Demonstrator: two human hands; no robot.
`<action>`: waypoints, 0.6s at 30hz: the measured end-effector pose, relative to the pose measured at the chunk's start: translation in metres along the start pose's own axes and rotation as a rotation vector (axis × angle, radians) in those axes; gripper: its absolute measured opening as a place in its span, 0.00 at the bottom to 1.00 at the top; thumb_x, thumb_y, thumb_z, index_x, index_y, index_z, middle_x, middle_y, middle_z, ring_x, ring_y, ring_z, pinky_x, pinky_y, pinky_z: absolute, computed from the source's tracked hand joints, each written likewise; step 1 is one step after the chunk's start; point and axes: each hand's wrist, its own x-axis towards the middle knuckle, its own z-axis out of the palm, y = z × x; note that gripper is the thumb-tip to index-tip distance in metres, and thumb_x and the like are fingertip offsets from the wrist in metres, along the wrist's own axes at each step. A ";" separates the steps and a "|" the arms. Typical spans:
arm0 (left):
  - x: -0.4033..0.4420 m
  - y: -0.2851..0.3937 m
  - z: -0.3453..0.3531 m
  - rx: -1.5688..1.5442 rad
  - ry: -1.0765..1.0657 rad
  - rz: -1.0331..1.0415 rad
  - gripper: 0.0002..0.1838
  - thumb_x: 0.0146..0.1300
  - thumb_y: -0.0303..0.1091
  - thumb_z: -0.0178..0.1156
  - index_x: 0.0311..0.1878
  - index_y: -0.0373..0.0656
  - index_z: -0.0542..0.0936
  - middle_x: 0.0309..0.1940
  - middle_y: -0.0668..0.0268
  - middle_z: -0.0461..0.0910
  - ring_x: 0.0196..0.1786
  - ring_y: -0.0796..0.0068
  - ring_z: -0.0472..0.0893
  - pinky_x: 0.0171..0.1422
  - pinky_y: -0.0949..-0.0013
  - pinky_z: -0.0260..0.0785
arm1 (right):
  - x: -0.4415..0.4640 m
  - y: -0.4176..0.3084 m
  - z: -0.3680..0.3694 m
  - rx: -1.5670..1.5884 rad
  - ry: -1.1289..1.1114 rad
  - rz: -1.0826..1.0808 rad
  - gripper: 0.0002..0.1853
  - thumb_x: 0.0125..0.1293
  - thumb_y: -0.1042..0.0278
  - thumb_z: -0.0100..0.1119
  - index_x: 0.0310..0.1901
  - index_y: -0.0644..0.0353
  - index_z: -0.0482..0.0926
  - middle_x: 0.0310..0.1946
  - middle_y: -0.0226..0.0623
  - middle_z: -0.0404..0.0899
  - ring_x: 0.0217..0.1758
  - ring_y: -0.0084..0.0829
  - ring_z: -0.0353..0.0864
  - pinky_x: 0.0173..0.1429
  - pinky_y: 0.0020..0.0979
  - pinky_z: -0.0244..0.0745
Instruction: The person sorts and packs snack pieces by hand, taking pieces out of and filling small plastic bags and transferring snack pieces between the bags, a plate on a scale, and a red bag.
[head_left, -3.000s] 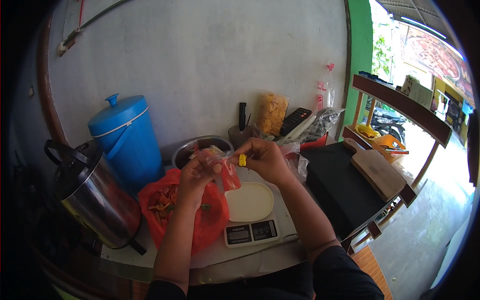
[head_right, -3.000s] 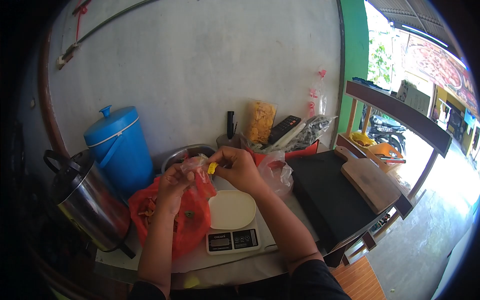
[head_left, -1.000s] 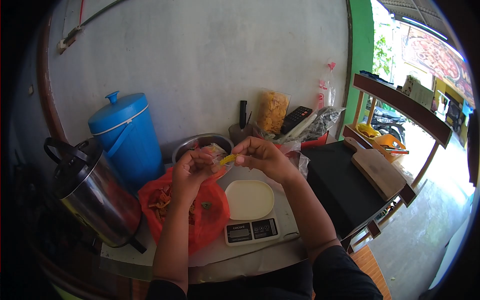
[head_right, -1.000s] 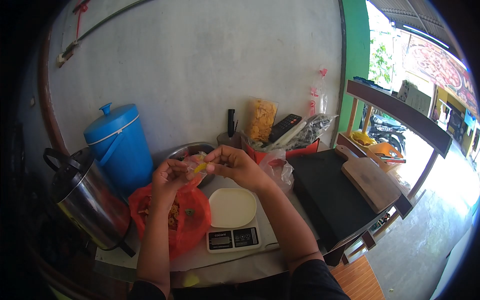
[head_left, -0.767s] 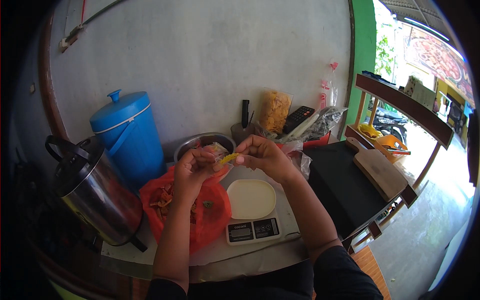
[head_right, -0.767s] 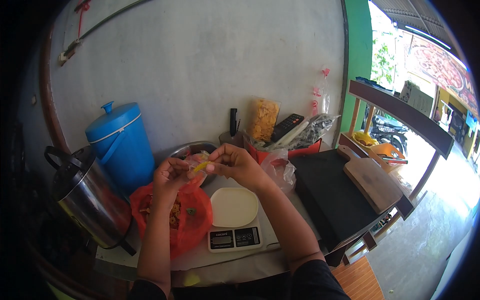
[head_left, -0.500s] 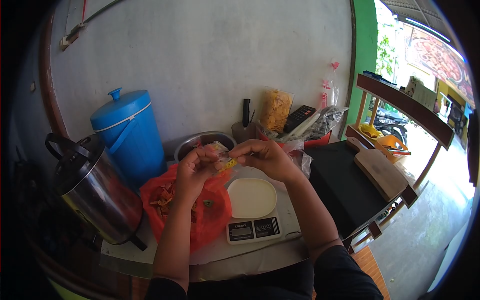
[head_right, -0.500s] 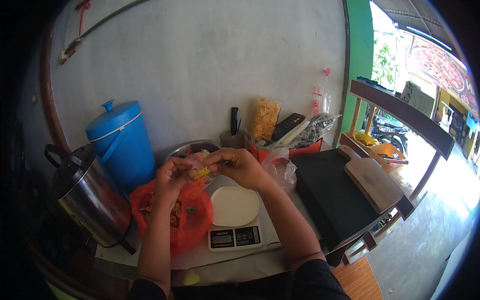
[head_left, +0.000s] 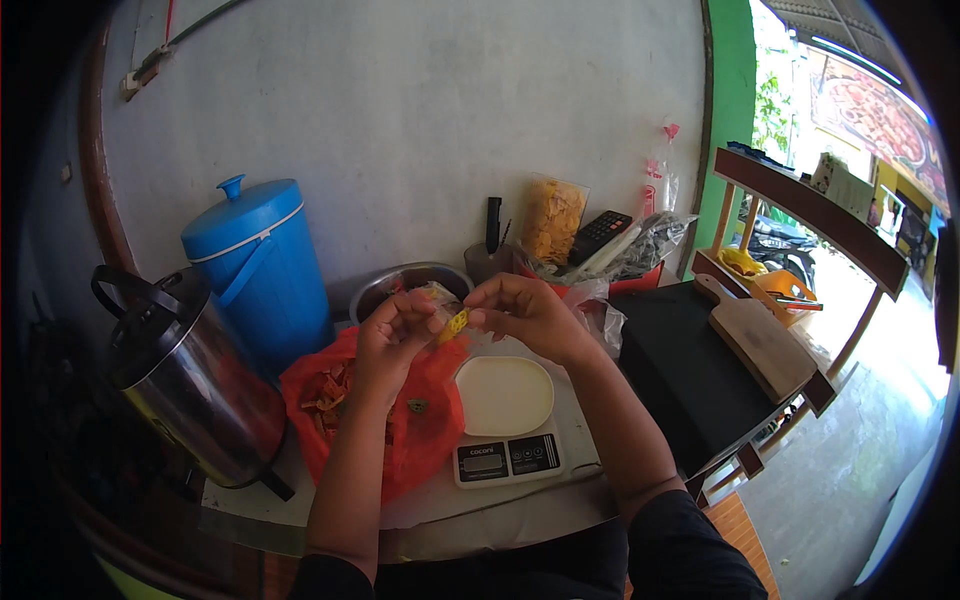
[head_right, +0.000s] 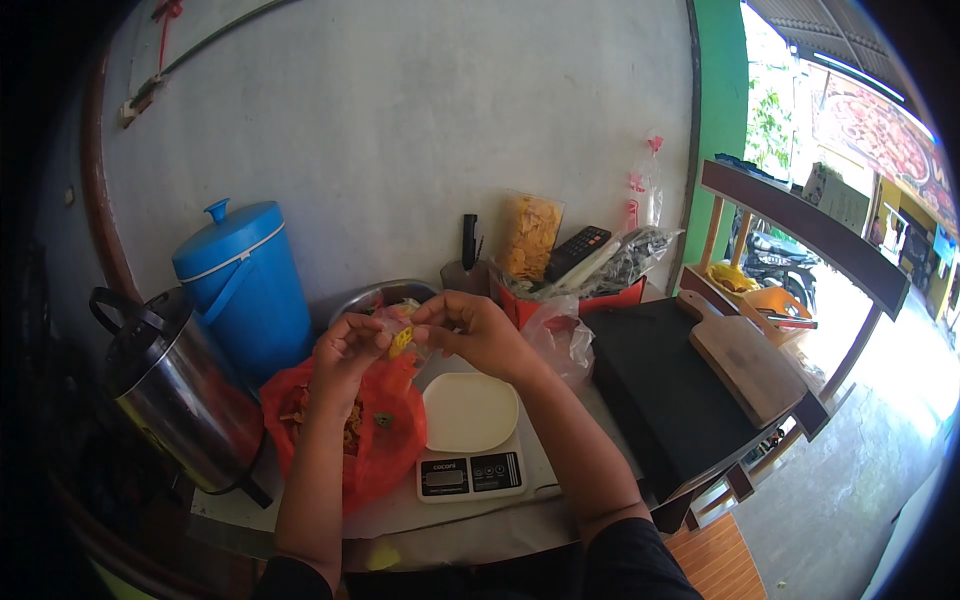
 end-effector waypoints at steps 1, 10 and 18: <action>0.000 -0.002 -0.001 -0.006 -0.022 -0.005 0.09 0.62 0.31 0.69 0.42 0.43 0.79 0.38 0.70 0.83 0.41 0.82 0.81 0.45 0.77 0.71 | 0.000 -0.001 0.001 -0.025 0.027 -0.005 0.13 0.66 0.67 0.67 0.49 0.63 0.80 0.37 0.28 0.84 0.38 0.15 0.80 0.40 0.20 0.73; -0.002 -0.008 0.001 -0.006 -0.103 -0.031 0.06 0.65 0.31 0.67 0.41 0.43 0.79 0.37 0.72 0.83 0.42 0.84 0.79 0.49 0.76 0.70 | -0.001 0.002 -0.001 -0.070 0.016 -0.089 0.12 0.65 0.69 0.68 0.47 0.62 0.81 0.37 0.27 0.83 0.41 0.15 0.80 0.43 0.20 0.73; 0.000 -0.004 0.001 -0.034 -0.092 -0.088 0.05 0.66 0.30 0.65 0.40 0.44 0.79 0.35 0.76 0.79 0.41 0.84 0.77 0.50 0.76 0.68 | -0.002 -0.002 -0.001 -0.228 0.016 -0.105 0.12 0.64 0.65 0.69 0.43 0.61 0.81 0.34 0.27 0.84 0.37 0.16 0.80 0.42 0.22 0.73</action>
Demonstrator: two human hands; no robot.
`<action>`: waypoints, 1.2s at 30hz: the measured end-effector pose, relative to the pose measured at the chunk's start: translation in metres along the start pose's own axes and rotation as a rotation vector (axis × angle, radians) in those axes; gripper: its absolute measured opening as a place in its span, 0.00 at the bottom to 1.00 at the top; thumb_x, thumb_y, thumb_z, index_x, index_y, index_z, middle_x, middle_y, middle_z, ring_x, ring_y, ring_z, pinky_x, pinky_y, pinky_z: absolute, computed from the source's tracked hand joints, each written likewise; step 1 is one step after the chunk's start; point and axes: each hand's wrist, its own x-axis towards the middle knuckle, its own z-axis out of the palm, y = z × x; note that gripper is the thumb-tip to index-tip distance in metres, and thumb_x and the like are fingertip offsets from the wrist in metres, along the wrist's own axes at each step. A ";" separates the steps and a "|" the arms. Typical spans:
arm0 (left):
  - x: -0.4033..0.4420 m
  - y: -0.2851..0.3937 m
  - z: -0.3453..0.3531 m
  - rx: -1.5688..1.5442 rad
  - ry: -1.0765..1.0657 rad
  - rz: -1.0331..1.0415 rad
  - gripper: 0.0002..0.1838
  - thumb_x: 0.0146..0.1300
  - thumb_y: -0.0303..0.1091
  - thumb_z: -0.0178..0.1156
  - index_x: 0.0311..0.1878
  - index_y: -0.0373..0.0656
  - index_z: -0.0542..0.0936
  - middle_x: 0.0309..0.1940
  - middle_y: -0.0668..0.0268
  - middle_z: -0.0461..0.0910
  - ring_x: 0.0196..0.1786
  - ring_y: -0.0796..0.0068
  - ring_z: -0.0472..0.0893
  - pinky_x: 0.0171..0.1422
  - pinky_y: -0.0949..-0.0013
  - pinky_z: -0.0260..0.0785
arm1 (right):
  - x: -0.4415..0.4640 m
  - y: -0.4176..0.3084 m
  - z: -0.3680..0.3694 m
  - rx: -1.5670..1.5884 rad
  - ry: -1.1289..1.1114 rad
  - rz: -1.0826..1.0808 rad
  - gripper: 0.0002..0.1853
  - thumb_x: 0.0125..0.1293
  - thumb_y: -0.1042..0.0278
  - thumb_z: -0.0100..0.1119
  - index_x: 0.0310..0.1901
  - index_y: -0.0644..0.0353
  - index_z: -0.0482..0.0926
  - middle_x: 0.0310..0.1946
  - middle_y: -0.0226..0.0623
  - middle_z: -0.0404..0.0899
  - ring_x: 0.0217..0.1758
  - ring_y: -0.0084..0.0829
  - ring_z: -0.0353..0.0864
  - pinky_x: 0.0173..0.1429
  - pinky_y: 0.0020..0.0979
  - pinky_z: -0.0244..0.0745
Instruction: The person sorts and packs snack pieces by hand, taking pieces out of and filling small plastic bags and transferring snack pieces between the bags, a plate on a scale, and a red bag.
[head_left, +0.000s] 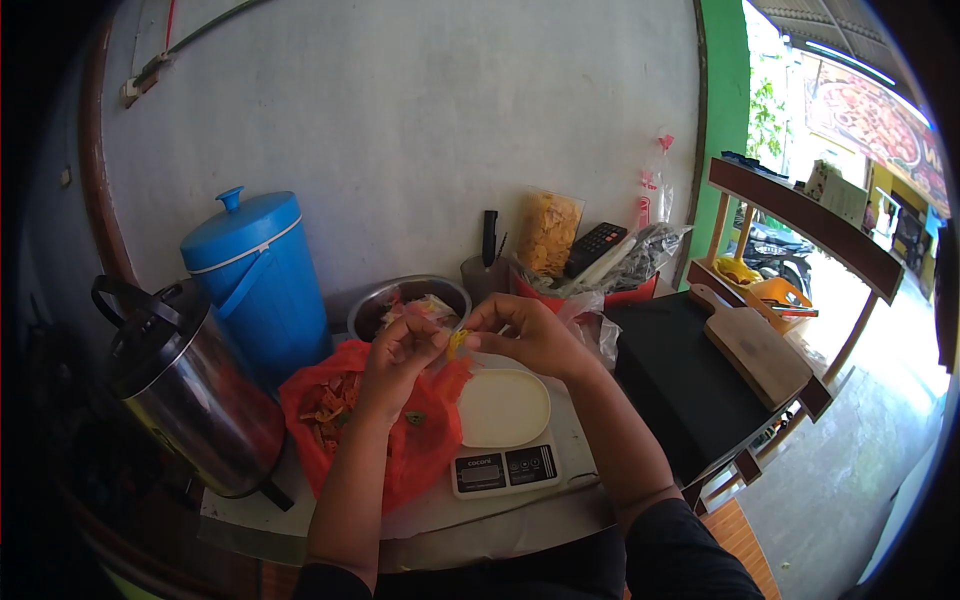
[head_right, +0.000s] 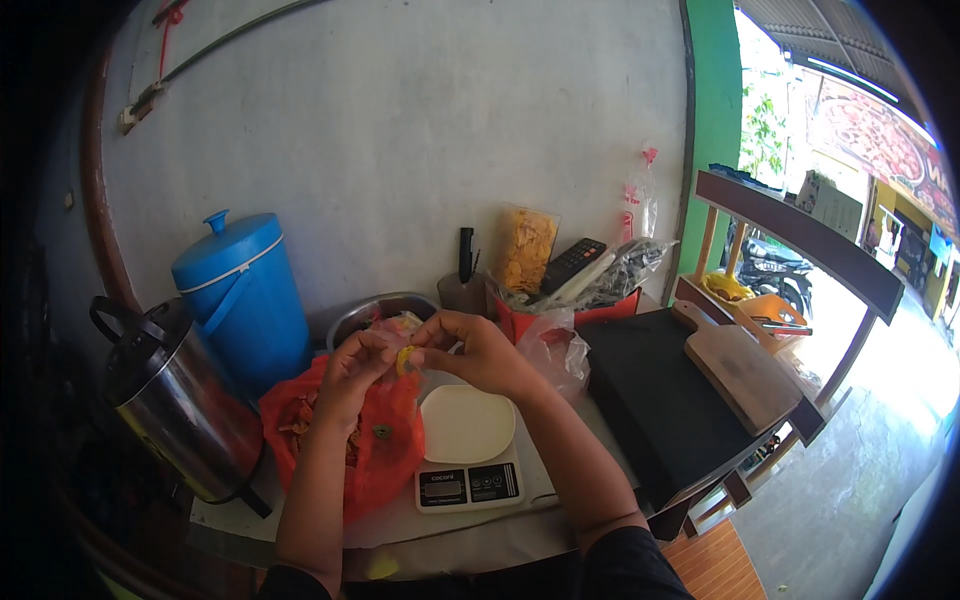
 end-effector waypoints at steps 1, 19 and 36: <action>-0.001 0.000 0.000 0.002 -0.004 -0.002 0.04 0.66 0.30 0.65 0.40 0.44 0.79 0.36 0.75 0.79 0.42 0.84 0.77 0.50 0.75 0.68 | -0.001 0.000 0.003 -0.009 0.026 -0.026 0.12 0.63 0.63 0.69 0.41 0.61 0.82 0.33 0.28 0.85 0.36 0.17 0.79 0.42 0.23 0.73; -0.001 -0.003 0.005 -0.009 0.094 0.016 0.04 0.67 0.31 0.64 0.38 0.44 0.78 0.47 0.70 0.78 0.51 0.79 0.77 0.59 0.72 0.69 | -0.002 -0.002 0.009 -0.266 -0.016 -0.244 0.08 0.62 0.68 0.67 0.42 0.59 0.84 0.39 0.33 0.86 0.38 0.27 0.85 0.42 0.31 0.77; -0.004 -0.001 0.011 -0.025 0.023 -0.046 0.10 0.73 0.43 0.57 0.45 0.48 0.69 0.51 0.70 0.76 0.53 0.81 0.73 0.59 0.73 0.65 | -0.005 -0.008 0.009 -0.296 -0.012 -0.208 0.12 0.61 0.78 0.66 0.46 0.57 0.85 0.35 0.31 0.77 0.39 0.26 0.78 0.43 0.28 0.74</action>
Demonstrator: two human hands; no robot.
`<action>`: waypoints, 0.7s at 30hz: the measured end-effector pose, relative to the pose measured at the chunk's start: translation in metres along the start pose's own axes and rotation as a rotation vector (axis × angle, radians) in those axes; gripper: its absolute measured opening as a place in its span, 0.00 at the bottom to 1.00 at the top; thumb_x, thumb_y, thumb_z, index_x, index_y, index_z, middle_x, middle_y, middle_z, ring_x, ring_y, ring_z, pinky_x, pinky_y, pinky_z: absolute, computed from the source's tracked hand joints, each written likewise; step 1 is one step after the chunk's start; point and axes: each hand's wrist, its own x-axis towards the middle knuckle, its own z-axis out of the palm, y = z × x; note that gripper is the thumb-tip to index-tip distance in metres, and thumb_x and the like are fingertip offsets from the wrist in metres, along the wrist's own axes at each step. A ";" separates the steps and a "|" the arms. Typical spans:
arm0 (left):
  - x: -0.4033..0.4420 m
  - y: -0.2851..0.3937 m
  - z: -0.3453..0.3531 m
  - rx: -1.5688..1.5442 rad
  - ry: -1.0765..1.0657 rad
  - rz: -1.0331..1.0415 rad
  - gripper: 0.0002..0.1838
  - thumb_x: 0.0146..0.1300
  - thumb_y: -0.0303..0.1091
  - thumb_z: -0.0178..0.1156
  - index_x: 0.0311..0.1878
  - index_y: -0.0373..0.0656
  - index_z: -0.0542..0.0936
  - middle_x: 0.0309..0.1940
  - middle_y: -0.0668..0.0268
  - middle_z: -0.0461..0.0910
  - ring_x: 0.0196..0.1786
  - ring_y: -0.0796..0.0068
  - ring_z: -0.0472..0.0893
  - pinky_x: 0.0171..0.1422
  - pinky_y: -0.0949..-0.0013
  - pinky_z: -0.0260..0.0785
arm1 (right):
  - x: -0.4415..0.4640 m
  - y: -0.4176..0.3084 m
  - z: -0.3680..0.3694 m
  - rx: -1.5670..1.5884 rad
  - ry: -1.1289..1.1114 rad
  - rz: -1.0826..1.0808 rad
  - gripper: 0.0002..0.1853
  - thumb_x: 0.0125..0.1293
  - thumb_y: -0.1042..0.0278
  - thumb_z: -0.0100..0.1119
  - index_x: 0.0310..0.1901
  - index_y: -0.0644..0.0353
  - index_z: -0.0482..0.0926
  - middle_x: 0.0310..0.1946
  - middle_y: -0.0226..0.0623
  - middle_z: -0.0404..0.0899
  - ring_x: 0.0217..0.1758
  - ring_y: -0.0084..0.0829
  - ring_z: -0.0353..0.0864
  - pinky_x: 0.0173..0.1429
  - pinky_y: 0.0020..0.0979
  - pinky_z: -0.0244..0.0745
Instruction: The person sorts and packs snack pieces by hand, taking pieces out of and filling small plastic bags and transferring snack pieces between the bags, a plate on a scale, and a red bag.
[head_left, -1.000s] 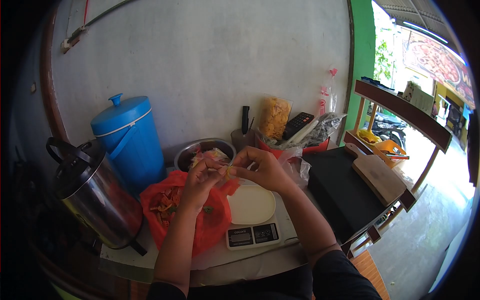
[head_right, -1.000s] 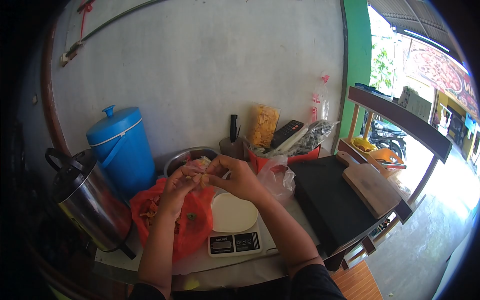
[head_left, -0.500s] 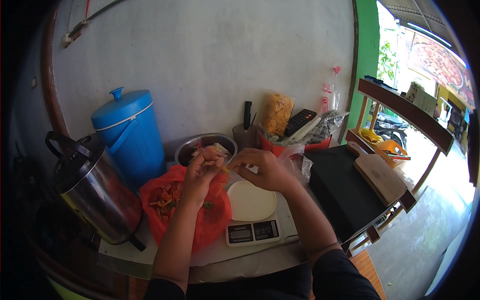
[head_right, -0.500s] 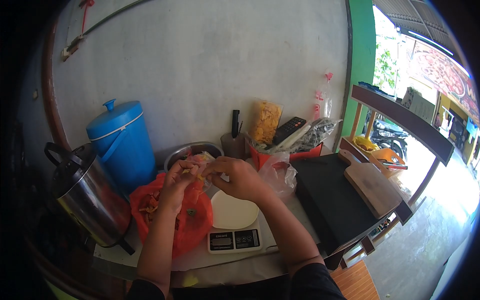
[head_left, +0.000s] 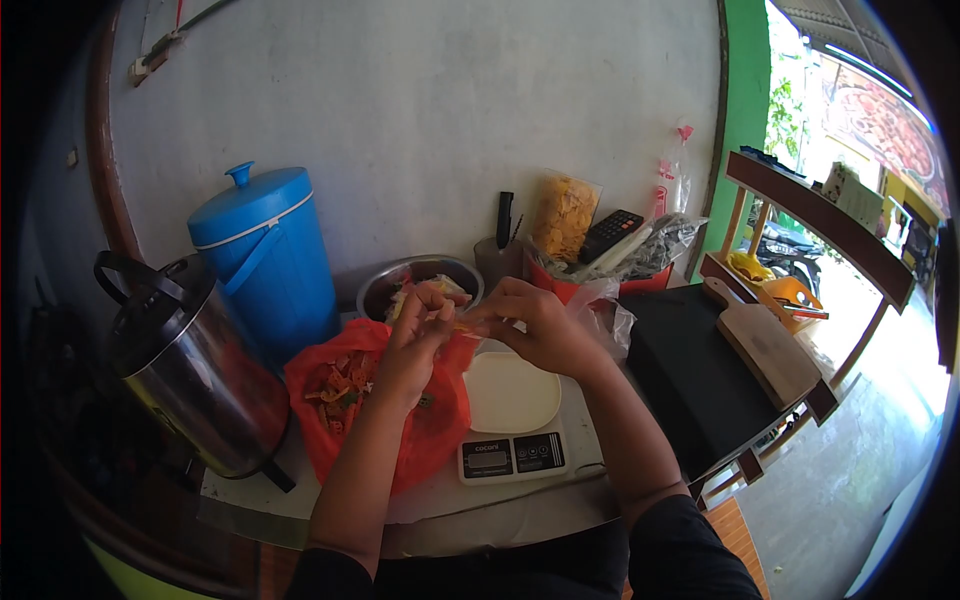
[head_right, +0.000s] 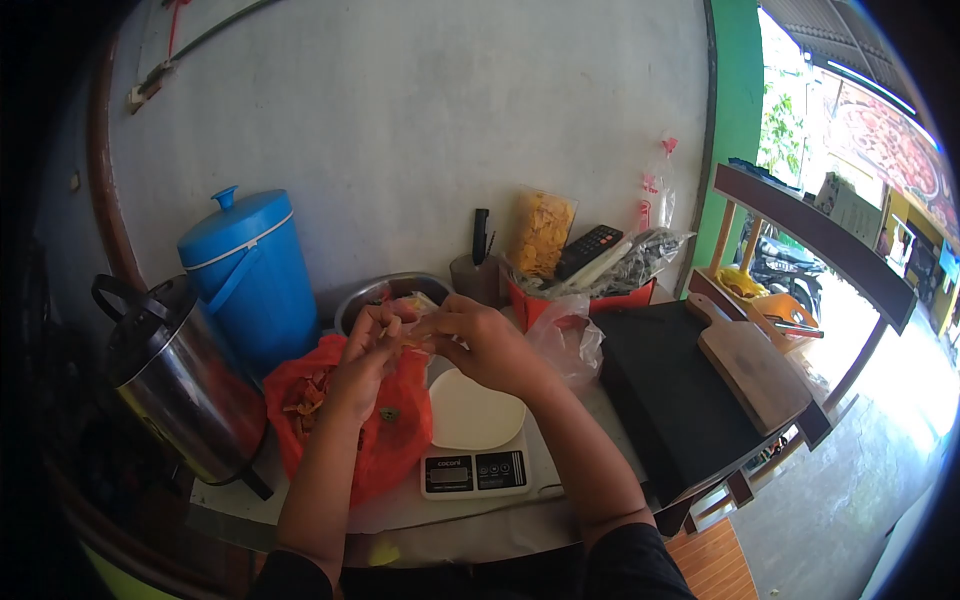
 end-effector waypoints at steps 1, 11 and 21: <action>0.000 0.001 0.000 0.000 -0.006 -0.015 0.10 0.73 0.43 0.56 0.45 0.49 0.69 0.51 0.71 0.76 0.53 0.82 0.73 0.58 0.73 0.65 | 0.000 0.001 -0.001 0.000 0.008 -0.006 0.11 0.61 0.79 0.65 0.45 0.57 0.86 0.36 0.31 0.76 0.40 0.26 0.78 0.43 0.28 0.74; -0.001 -0.002 0.005 -0.005 -0.050 -0.002 0.14 0.75 0.43 0.54 0.57 0.50 0.72 0.51 0.72 0.76 0.49 0.82 0.77 0.52 0.71 0.72 | 0.003 -0.007 -0.004 -0.020 0.169 0.088 0.06 0.64 0.72 0.64 0.42 0.59 0.82 0.37 0.36 0.78 0.39 0.31 0.82 0.44 0.31 0.77; -0.001 0.010 -0.008 0.580 -0.144 0.329 0.14 0.62 0.26 0.68 0.50 0.36 0.79 0.42 0.65 0.82 0.41 0.80 0.83 0.44 0.74 0.77 | 0.000 -0.006 -0.013 0.002 0.007 0.112 0.07 0.64 0.69 0.66 0.43 0.58 0.82 0.38 0.36 0.79 0.38 0.29 0.83 0.44 0.30 0.76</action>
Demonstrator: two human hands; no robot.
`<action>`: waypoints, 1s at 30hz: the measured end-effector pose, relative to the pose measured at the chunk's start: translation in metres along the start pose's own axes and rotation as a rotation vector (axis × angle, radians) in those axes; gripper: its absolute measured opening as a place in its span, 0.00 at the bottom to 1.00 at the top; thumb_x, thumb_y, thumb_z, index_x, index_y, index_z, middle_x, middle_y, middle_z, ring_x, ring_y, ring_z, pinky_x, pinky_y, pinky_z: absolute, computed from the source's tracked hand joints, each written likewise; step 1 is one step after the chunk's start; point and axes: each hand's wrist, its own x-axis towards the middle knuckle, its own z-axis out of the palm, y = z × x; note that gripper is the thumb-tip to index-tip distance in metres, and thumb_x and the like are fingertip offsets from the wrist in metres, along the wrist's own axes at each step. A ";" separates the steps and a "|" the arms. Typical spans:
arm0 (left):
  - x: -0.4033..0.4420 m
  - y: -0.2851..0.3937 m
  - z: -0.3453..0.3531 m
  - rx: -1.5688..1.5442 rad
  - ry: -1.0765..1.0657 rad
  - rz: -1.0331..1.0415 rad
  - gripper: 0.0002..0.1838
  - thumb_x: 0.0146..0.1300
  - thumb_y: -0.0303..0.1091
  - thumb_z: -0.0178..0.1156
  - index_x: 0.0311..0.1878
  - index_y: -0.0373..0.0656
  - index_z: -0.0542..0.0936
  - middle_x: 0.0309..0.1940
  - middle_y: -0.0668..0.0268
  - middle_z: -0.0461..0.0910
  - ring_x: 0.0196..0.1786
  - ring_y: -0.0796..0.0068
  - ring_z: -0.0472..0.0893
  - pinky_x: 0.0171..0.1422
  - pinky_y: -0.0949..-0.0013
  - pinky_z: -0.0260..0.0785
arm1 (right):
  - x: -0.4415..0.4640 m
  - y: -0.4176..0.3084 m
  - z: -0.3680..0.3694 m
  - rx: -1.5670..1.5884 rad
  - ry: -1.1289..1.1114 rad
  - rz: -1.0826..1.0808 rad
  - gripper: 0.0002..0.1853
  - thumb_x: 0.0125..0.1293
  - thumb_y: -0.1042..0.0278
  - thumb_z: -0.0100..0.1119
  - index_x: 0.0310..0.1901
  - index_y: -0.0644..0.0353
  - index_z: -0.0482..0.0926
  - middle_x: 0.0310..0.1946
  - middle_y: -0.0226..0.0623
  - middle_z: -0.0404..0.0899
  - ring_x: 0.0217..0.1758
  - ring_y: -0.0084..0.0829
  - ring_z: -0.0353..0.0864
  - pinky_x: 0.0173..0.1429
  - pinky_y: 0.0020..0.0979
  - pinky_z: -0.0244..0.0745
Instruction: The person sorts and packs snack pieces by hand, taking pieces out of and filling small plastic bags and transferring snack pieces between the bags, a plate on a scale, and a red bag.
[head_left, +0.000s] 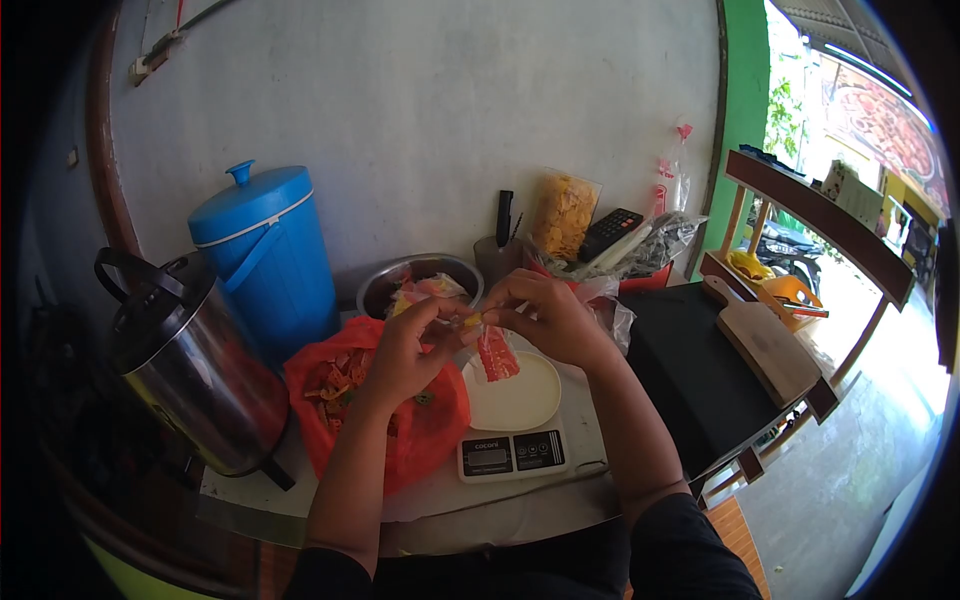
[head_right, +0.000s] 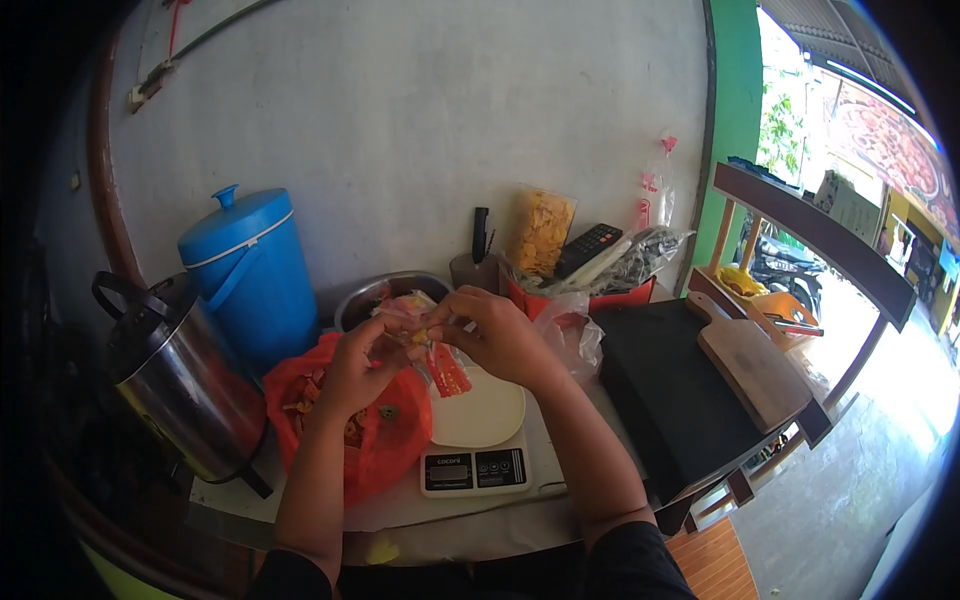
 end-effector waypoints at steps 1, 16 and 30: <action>0.000 -0.001 0.000 0.007 0.002 0.018 0.14 0.62 0.27 0.68 0.49 0.36 0.79 0.42 0.65 0.82 0.41 0.79 0.83 0.45 0.74 0.77 | -0.001 -0.001 0.000 0.000 0.001 0.001 0.07 0.64 0.69 0.65 0.43 0.58 0.82 0.39 0.36 0.79 0.38 0.29 0.83 0.44 0.30 0.76; -0.004 0.003 -0.006 -0.026 -0.117 -0.069 0.11 0.64 0.36 0.68 0.41 0.39 0.78 0.39 0.70 0.80 0.38 0.83 0.79 0.41 0.76 0.72 | 0.000 0.007 0.007 0.019 -0.050 -0.099 0.06 0.65 0.70 0.63 0.41 0.60 0.79 0.39 0.39 0.80 0.37 0.33 0.84 0.42 0.33 0.76; -0.003 -0.005 -0.014 -0.174 -0.097 -0.047 0.09 0.65 0.33 0.66 0.35 0.39 0.78 0.32 0.71 0.76 0.35 0.84 0.75 0.39 0.78 0.67 | 0.001 0.006 0.014 0.047 -0.102 -0.003 0.08 0.68 0.68 0.63 0.43 0.62 0.77 0.34 0.32 0.82 0.37 0.24 0.83 0.38 0.29 0.76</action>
